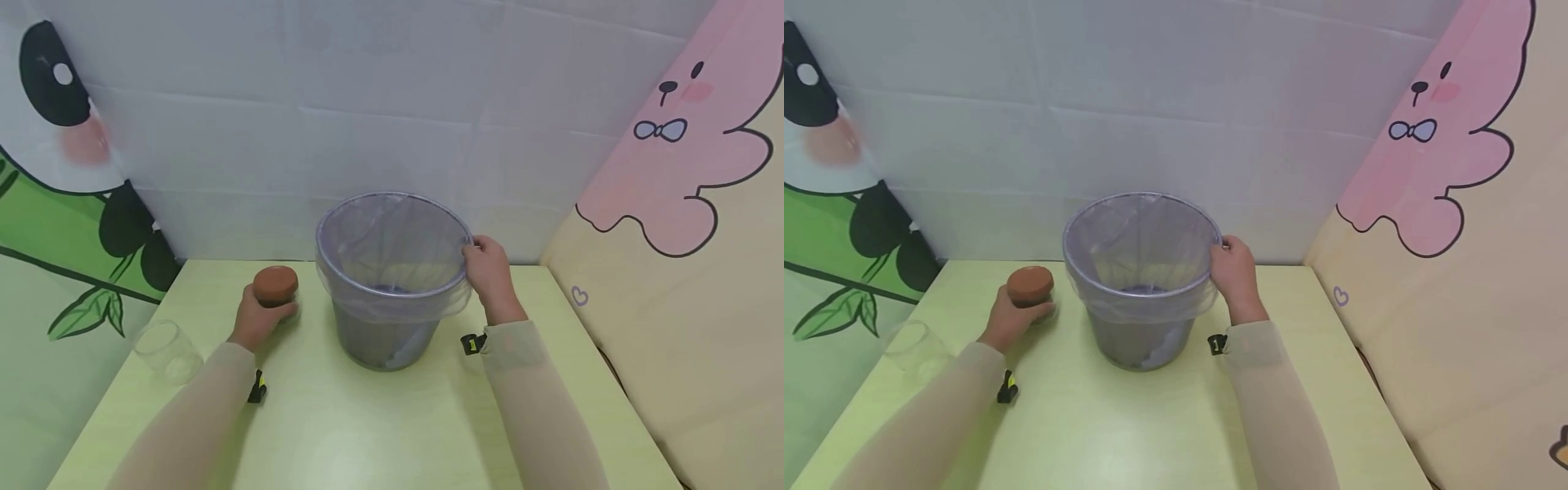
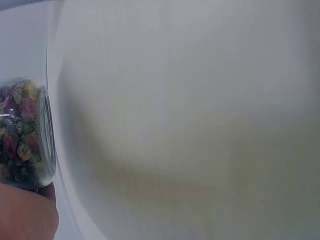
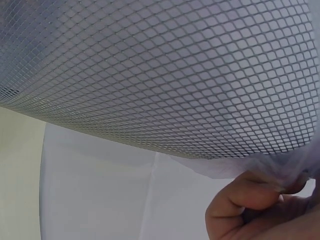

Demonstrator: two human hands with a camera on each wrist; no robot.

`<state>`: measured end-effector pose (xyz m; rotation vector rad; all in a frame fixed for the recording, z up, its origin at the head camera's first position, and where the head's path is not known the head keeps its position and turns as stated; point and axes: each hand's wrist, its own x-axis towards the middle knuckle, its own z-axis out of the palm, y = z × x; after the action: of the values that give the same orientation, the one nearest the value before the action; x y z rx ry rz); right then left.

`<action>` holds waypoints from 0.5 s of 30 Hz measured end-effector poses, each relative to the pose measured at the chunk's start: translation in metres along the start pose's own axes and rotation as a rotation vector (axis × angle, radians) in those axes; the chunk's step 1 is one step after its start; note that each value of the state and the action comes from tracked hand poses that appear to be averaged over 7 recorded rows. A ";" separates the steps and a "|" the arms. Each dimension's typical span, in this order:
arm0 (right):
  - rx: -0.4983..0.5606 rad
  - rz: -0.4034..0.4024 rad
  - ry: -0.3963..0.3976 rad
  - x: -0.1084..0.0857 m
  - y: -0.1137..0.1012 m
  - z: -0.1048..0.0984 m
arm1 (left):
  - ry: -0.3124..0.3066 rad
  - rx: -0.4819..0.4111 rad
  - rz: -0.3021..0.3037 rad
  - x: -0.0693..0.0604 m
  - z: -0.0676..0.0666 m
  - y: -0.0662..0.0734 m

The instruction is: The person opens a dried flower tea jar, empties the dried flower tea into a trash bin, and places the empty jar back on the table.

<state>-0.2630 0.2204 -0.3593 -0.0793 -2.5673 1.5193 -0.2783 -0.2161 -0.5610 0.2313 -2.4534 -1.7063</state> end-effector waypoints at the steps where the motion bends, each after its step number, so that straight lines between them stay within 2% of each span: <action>1: 0.000 -0.002 0.000 0.000 0.000 0.001 | -0.010 0.003 0.006 -0.003 -0.001 0.001; 8: 0.003 0.000 -0.001 0.000 -0.001 0.001 | -0.057 0.009 0.045 -0.013 -0.006 0.012; 15: 0.013 0.001 -0.005 0.000 0.001 0.000 | -0.115 0.012 0.046 -0.025 -0.003 0.025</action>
<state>-0.2630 0.2205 -0.3602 -0.0751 -2.5610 1.5377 -0.2540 -0.2053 -0.5369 0.0793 -2.5287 -1.7325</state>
